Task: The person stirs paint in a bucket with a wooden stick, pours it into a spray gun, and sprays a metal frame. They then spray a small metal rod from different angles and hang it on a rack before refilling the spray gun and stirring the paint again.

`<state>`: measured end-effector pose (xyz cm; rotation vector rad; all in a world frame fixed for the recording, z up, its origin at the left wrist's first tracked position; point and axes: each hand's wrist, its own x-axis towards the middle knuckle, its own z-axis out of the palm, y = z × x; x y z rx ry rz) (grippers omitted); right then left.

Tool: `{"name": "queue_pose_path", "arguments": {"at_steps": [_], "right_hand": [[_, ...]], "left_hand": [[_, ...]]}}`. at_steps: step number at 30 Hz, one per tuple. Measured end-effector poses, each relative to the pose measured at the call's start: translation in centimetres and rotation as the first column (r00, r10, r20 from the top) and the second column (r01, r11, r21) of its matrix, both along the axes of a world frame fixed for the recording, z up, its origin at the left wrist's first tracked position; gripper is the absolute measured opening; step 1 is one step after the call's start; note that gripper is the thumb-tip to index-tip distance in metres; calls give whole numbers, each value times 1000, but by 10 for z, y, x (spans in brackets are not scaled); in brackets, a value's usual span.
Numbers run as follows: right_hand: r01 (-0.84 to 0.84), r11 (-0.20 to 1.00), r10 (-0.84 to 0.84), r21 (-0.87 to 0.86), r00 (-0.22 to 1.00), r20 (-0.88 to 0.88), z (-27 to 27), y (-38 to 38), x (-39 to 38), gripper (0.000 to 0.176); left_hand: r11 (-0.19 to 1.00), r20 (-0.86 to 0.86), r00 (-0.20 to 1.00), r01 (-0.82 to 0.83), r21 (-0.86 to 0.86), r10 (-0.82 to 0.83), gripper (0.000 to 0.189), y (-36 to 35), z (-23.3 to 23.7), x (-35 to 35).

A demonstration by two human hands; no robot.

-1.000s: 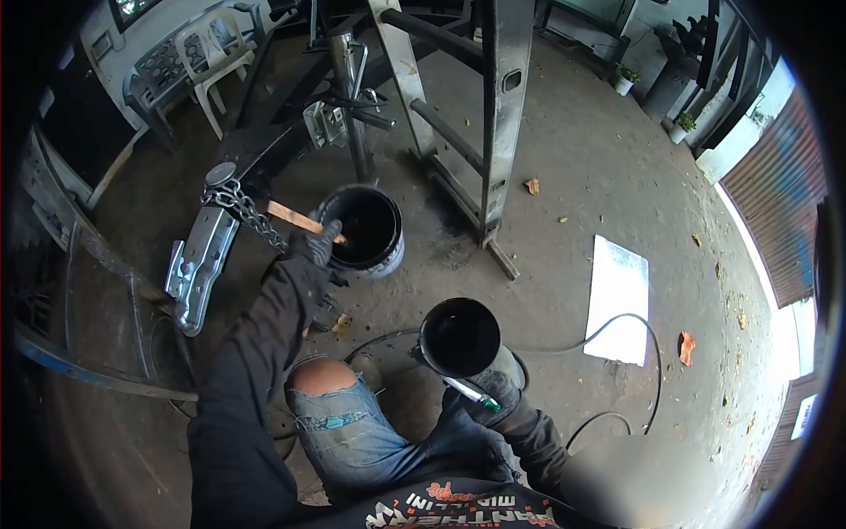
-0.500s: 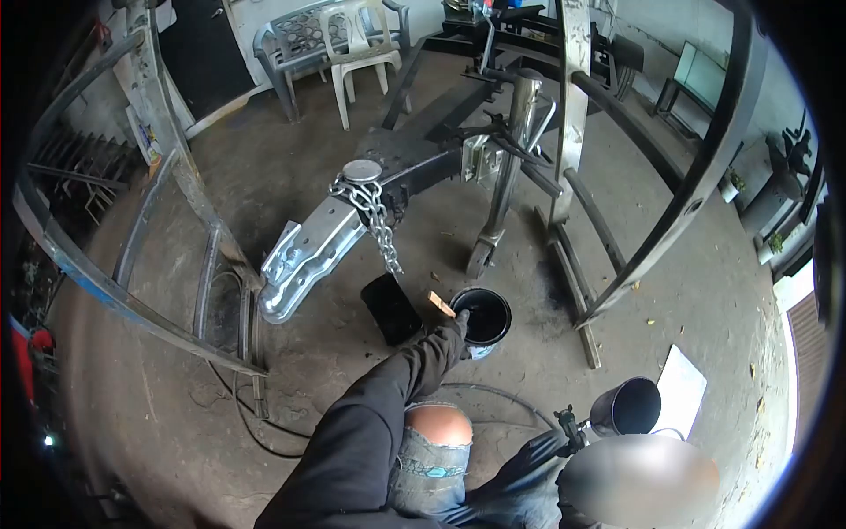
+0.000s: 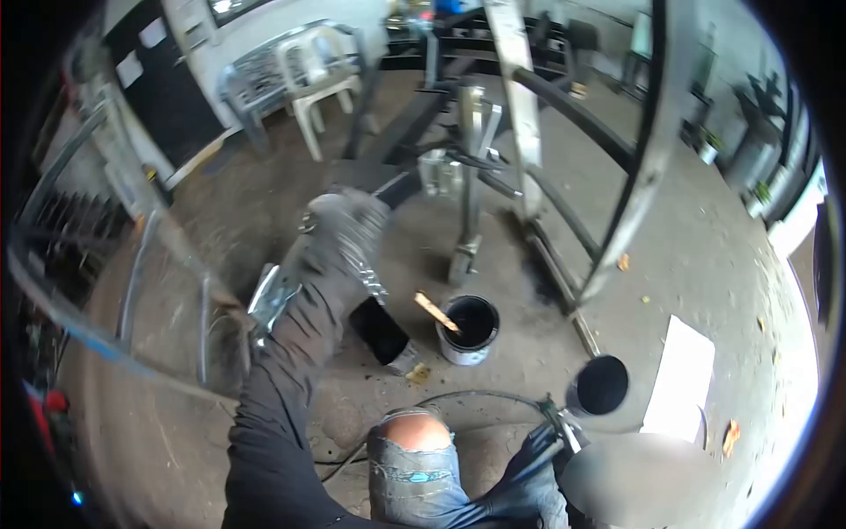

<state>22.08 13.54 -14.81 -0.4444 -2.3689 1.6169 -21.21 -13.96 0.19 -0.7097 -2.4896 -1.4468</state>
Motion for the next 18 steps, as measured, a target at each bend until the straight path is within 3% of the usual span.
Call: {"name": "queue_pose_path", "arguments": {"at_steps": [1, 2, 3, 4, 5, 7, 9, 10, 11, 12, 14, 15, 17, 18], "right_hand": [[-32, 998, 33, -45, 999, 29, 30, -3, -2, 41], [-49, 990, 53, -130, 998, 26, 33, -1, 0, 43], [-79, 992, 78, -97, 997, -14, 36, 1, -1, 45], [-108, 992, 104, -63, 993, -55, 39, 5, -3, 47], [-159, 982, 171, 100, 978, -118, 40, 9, -5, 49], [-177, 978, 176, -110, 984, -17, 43, 11, 4, 42], [-160, 986, 155, -48, 982, -106, 29, 10, 10, 40], [-132, 988, 123, -86, 987, -103, 24, 10, 12, 43], [-114, 986, 102, -125, 990, -99, 19, 9, 13, 46], [-105, 981, 91, -165, 992, -93, 18, 9, 15, 49], [-111, 962, 86, -248, 990, -108, 21, 9, 17, 49], [-123, 950, 93, -288, 989, -117, 23, 8, 17, 49], [-106, 766, 116, -634, 993, -26, 23, 4, 14, 49], [-155, 895, 160, -419, 987, -24, 17, 5, 15, 48]], "left_hand": [[983, -157, 975, -172, -70, 159, 30, 3, 34, -7], [982, -481, 866, -183, -47, 138, 30, -6, 16, -47], [731, -665, 734, -527, -433, 136, 34, -20, 12, -80], [641, -712, 702, -541, -544, -12, 35, -35, -3, -115], [535, -679, 672, -473, -700, -296, 37, -62, -30, -152], [278, -515, 467, -487, -828, -718, 40, -111, -77, -207], [202, -540, 603, -537, -819, -586, 34, -125, -108, -235], [691, -290, 945, -110, -714, -150, 30, -129, -110, -248], [920, 0, 998, 55, -388, -59, 28, -128, -120, -261], [996, 245, 967, 47, 79, -65, 26, -107, -109, -247], [993, -7, 993, -116, 28, 116, 28, -56, -57, -173], [995, -70, 992, -100, 16, 101, 30, -16, -19, -105], [992, -100, 987, 121, -20, -123, 32, 48, 26, 20], [967, -91, 963, 253, -38, -255, 33, 75, 41, 79]]}}
